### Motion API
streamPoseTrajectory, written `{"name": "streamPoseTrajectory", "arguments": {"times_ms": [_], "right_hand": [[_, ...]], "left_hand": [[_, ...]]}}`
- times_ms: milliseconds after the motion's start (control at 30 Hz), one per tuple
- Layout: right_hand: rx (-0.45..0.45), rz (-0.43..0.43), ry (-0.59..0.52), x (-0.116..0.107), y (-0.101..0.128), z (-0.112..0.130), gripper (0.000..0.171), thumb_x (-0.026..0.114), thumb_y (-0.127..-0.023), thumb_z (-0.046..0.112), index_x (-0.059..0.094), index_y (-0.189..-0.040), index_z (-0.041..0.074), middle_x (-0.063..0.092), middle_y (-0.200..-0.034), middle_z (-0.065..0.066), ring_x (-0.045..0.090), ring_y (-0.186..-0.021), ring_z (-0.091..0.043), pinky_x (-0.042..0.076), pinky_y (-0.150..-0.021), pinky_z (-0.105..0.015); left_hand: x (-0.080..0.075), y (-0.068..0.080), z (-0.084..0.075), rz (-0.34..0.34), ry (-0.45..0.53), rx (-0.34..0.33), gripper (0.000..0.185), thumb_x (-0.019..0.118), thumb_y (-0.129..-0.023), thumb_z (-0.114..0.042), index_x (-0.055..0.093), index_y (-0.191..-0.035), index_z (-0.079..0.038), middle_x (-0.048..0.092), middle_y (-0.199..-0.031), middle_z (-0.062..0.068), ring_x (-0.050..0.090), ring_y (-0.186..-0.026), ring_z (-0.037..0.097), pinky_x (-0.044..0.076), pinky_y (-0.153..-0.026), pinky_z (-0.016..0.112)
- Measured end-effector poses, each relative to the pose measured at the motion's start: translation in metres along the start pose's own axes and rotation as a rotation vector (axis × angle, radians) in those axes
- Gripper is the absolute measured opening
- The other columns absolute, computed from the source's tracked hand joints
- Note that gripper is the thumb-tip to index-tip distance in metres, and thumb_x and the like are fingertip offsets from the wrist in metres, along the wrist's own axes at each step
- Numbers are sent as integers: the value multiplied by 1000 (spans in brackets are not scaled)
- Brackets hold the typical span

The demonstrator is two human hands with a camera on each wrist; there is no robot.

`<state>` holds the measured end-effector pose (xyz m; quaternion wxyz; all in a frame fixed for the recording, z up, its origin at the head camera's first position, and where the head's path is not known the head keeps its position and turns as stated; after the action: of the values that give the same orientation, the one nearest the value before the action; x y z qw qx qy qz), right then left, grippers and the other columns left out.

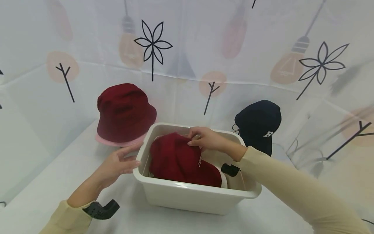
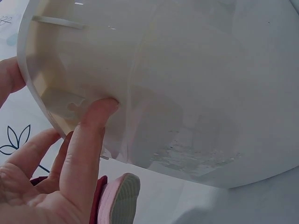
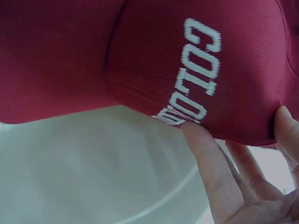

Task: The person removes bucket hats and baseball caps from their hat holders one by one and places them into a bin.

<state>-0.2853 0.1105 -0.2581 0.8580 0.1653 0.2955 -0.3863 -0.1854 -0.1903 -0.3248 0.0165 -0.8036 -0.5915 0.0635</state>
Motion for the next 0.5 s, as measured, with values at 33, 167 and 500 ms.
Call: {"name": "streamPoseTrajectory", "arguments": {"times_ms": [33,167,500], "right_hand": [[0,1,18,2,-1,-1,8,62,-88,5,56,-93,5,59,-101,-11,61,-76,-20,54,-60,-41],[-31,-3,98,8,-1,-3,11,66,-85,4,59,-94,3,60,-89,-8,60,-72,-18,54,-61,-43],[-255,134,200,6,1,0,36,75,-78,6,62,-111,9,58,-110,-2,57,-99,-19,49,-83,-36]], "left_hand": [[0,0,0,-1,-2,0,73,68,-84,-10,28,-144,1,32,-143,25,49,-118,31,50,-81,37],[1,0,0,-3,-2,-4,74,68,-83,-11,28,-144,1,34,-142,25,48,-119,32,50,-81,39],[1,0,0,-11,3,-5,73,68,-83,-10,28,-144,1,34,-142,24,48,-118,32,50,-81,39]]}}
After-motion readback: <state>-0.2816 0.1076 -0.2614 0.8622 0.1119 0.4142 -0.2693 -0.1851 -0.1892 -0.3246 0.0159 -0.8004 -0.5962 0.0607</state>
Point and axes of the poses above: each hand's wrist, its own y-axis away from the middle knuckle, its own x-axis out of the palm, z = x × y, the point moved 1 cm from there along -y, towards the middle knuckle
